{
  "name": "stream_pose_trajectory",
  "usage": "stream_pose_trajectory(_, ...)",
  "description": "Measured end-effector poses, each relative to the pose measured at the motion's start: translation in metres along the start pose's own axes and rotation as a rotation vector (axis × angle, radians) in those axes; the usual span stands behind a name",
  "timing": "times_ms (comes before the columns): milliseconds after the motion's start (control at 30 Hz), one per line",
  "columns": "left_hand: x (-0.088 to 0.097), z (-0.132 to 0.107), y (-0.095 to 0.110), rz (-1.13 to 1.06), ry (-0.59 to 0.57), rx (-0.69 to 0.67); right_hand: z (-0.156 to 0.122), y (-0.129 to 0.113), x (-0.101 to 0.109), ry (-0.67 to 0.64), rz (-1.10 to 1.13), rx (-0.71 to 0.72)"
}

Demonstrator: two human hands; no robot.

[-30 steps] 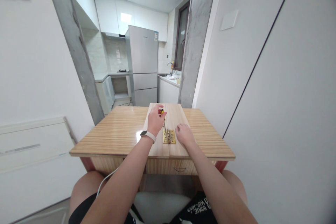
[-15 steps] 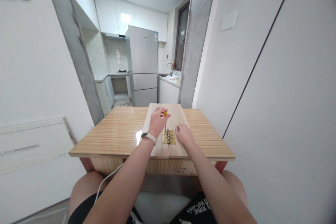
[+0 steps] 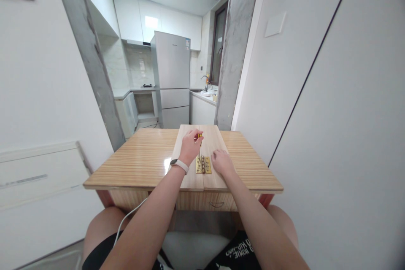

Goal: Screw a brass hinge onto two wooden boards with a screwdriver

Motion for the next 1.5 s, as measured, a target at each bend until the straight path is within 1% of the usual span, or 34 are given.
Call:
stream_pose_trajectory(167,0.000,-0.001,0.000,-0.016,0.017,-0.002,0.000,0.000,0.000,-0.006,-0.003,0.003)
stream_pose_trajectory(333,0.003,-0.001,0.000,0.056,0.060,0.000,-0.001,0.000,0.001,0.002,-0.013,0.005)
stream_pose_trajectory(433,0.002,0.001,0.000,0.080,0.066,0.006,-0.001,0.000,0.001,0.010,-0.013,0.011)
stream_pose_trajectory(533,-0.001,0.002,-0.001,0.063,0.045,0.029,0.000,0.000,0.001,0.017,-0.013,0.016)
stream_pose_trajectory(700,-0.005,0.000,-0.001,-0.028,-0.013,0.069,-0.001,0.000,0.001,0.023,-0.008,0.014)
stream_pose_trajectory(900,-0.004,-0.002,-0.005,-0.110,-0.015,0.096,-0.001,0.000,0.002,0.013,-0.006,0.005)
stream_pose_trajectory(1000,-0.004,-0.003,-0.006,-0.077,-0.002,0.077,-0.002,-0.001,0.003,0.009,-0.010,0.004)
stream_pose_trajectory(1167,-0.003,-0.006,0.004,0.026,0.049,-0.003,-0.003,-0.002,0.006,0.009,-0.014,0.009)
stream_pose_trajectory(1267,-0.001,-0.006,0.007,0.069,0.085,-0.005,-0.004,-0.002,0.007,-0.006,-0.021,0.003)
stream_pose_trajectory(1367,0.002,-0.004,0.005,0.096,0.096,-0.004,-0.004,-0.002,0.007,-0.022,-0.023,-0.002)
stream_pose_trajectory(1500,0.009,-0.001,-0.005,0.072,0.111,0.016,-0.004,-0.002,0.007,-0.016,-0.016,0.001)
Point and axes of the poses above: each hand's wrist, its own z-axis towards the middle knuckle, its own x-axis out of the back of the hand, y = z × x, the point moved 7 cm from there along z, towards the middle knuckle, and after that the axes turned 13 degrees about -z, right-handed, at the moved point
